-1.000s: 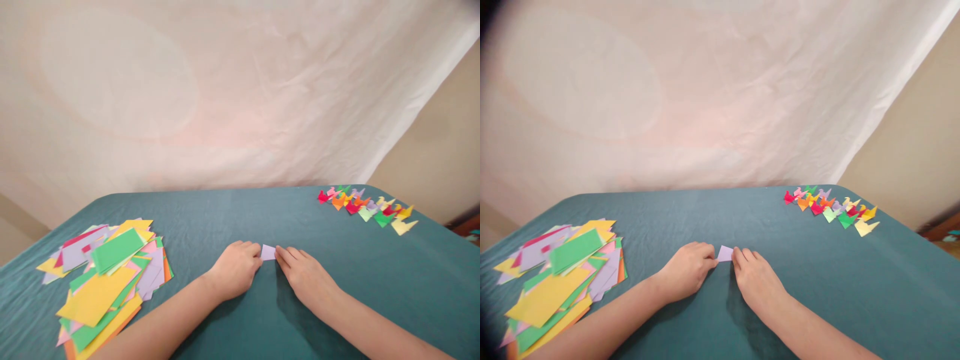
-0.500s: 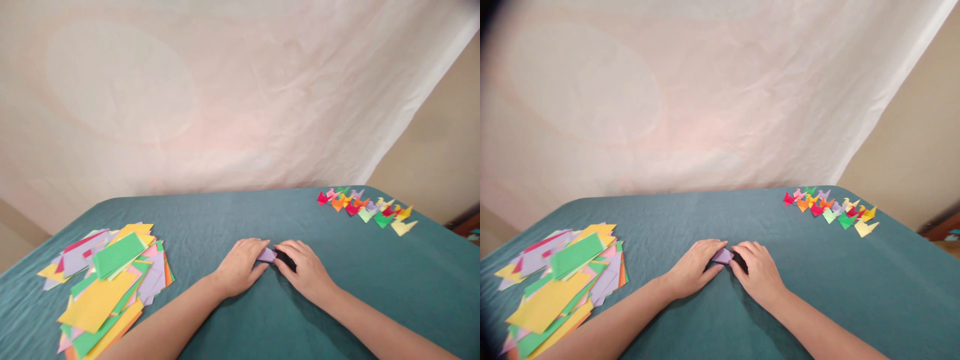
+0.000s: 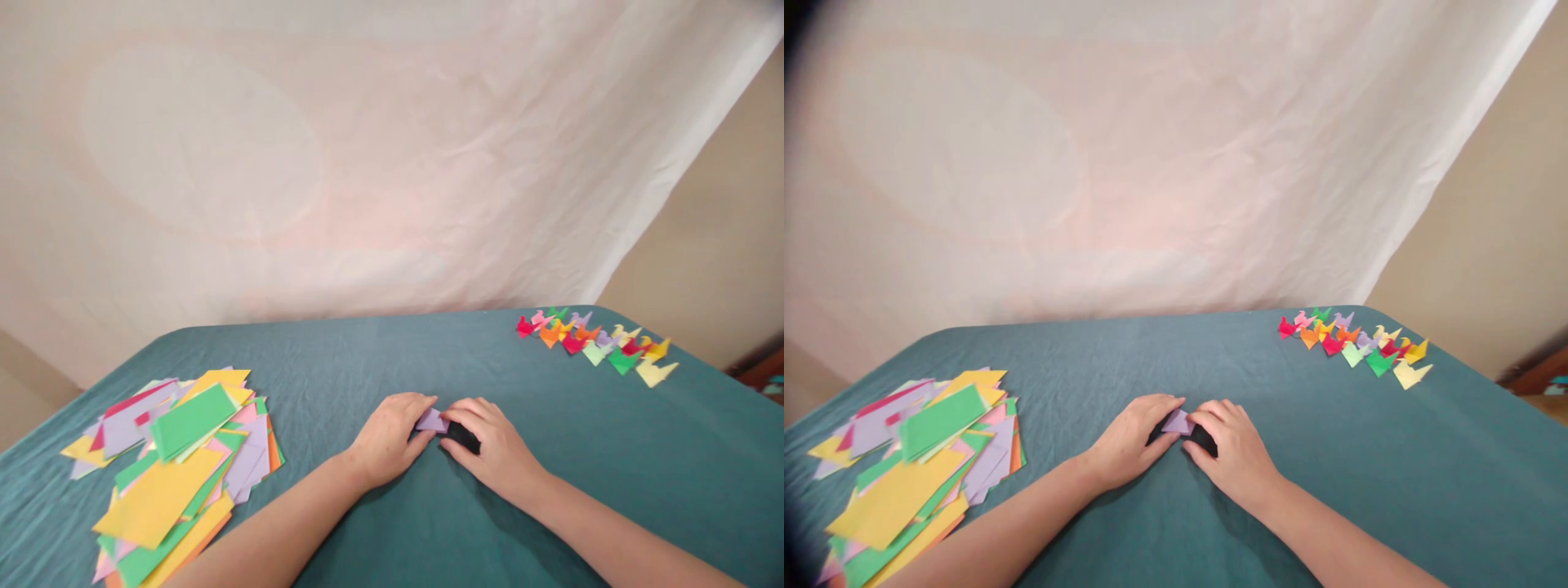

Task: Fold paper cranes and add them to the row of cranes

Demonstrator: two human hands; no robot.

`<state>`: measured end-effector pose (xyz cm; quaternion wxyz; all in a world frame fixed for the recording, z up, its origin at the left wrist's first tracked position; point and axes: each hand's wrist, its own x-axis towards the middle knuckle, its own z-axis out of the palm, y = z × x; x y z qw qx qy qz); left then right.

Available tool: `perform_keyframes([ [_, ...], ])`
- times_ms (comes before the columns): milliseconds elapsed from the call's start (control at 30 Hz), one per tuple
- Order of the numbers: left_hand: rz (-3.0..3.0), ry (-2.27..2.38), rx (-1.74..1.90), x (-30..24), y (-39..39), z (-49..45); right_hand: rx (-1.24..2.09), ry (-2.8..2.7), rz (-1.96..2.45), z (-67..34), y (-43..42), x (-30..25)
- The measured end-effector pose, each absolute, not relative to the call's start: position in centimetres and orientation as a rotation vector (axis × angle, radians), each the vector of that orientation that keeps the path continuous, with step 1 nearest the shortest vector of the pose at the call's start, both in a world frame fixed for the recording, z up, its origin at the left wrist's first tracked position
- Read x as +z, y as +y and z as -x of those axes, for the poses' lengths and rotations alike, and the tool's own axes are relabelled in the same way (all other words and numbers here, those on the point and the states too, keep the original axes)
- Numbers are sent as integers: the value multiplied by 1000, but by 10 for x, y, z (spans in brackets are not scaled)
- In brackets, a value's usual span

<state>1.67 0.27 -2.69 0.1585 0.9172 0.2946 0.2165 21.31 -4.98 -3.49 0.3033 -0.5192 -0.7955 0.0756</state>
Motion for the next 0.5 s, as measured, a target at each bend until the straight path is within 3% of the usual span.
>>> perform_keyframes([
  [500, -2597, 798, 686, -24, 5, -18, 139, -2092, 1290, -216, -45, -36],
])
